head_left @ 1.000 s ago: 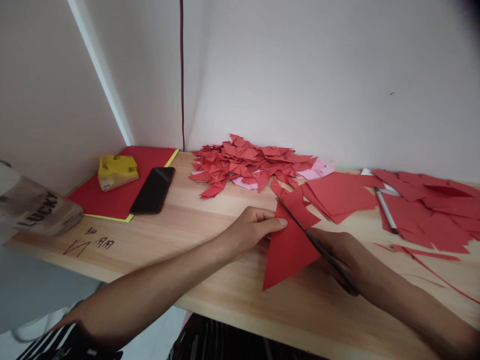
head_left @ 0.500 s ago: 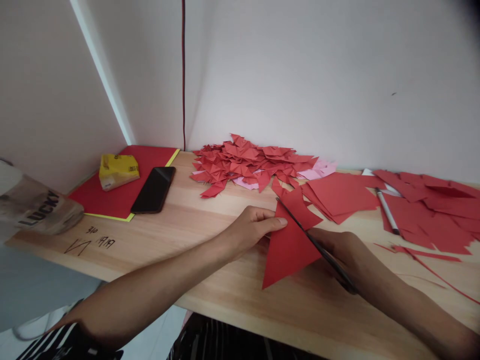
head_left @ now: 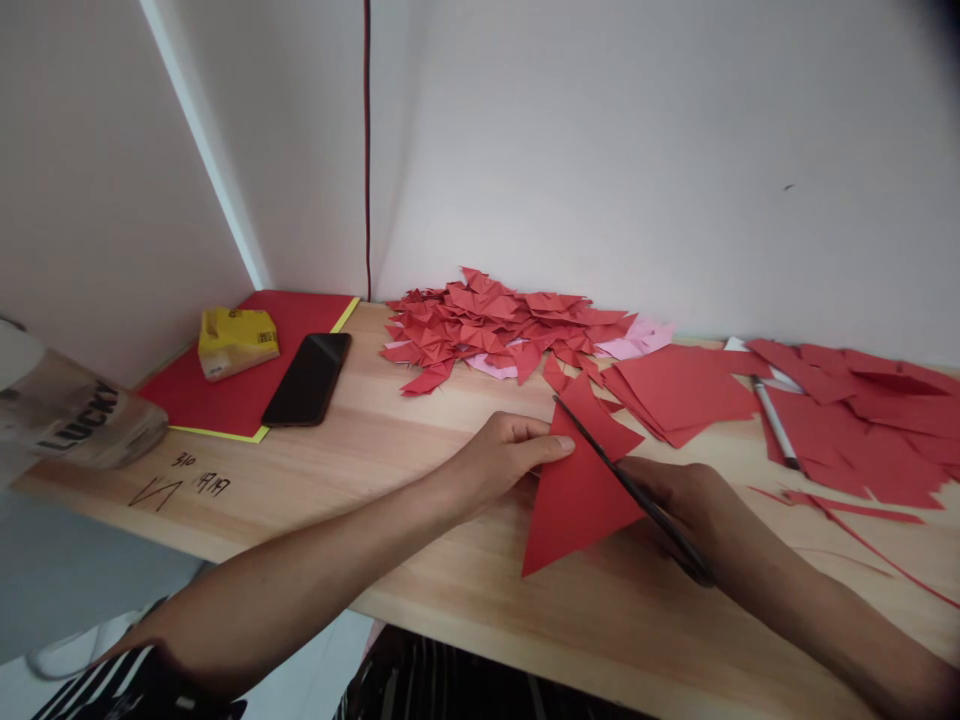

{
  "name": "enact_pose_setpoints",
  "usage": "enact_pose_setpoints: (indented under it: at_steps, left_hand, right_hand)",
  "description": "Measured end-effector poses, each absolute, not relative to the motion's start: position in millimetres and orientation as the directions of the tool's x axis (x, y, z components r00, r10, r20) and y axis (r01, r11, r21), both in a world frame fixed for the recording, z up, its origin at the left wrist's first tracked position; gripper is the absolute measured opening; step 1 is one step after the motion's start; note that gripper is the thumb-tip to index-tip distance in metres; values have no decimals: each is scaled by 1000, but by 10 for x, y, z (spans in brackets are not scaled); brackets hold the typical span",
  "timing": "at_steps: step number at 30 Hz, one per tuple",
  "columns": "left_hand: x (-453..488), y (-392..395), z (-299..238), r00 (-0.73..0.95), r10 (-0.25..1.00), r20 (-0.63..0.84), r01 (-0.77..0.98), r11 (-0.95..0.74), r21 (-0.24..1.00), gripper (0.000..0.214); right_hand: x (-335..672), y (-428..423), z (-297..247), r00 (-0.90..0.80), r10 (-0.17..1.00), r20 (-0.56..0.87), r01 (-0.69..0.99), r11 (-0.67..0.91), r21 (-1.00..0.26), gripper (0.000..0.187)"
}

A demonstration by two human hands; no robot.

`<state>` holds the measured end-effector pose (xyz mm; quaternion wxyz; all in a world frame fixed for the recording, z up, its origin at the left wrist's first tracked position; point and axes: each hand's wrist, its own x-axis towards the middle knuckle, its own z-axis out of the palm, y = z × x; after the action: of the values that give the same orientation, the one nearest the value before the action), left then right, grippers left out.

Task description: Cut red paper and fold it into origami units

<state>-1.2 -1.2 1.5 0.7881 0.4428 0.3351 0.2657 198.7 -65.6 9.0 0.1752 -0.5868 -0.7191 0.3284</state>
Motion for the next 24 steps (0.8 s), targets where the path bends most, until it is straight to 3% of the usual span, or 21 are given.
enact_pose_setpoints:
  at_steps: [6,12,17,21,24]
  left_hand:
    - [-19,-10,25,628,720,-297,-110,459,882,32]
    - [-75,56,23,560,780,-280,-157,432,888,30]
    - [-151,162,84,397,899,-185,-334,330,883,28]
    - [-217,244,151,268,954,-132,-489,253,835,22]
    - [-255,282,158,221,969,-108,-524,211,825,21]
  right_hand:
    - [1995,-637,74,-239,960,-145,733,80,-676,26]
    - [2064,-615,127,-122,982,-145,752,-4,-659,34]
    - [2175,-576,106,-51,997,-54,875,19,-484,35]
    - [2153,-537,116,-26,994,-102,950,-7,-311,30]
    - [2120,-540,124,-59,990,-127,954,18,-299,30]
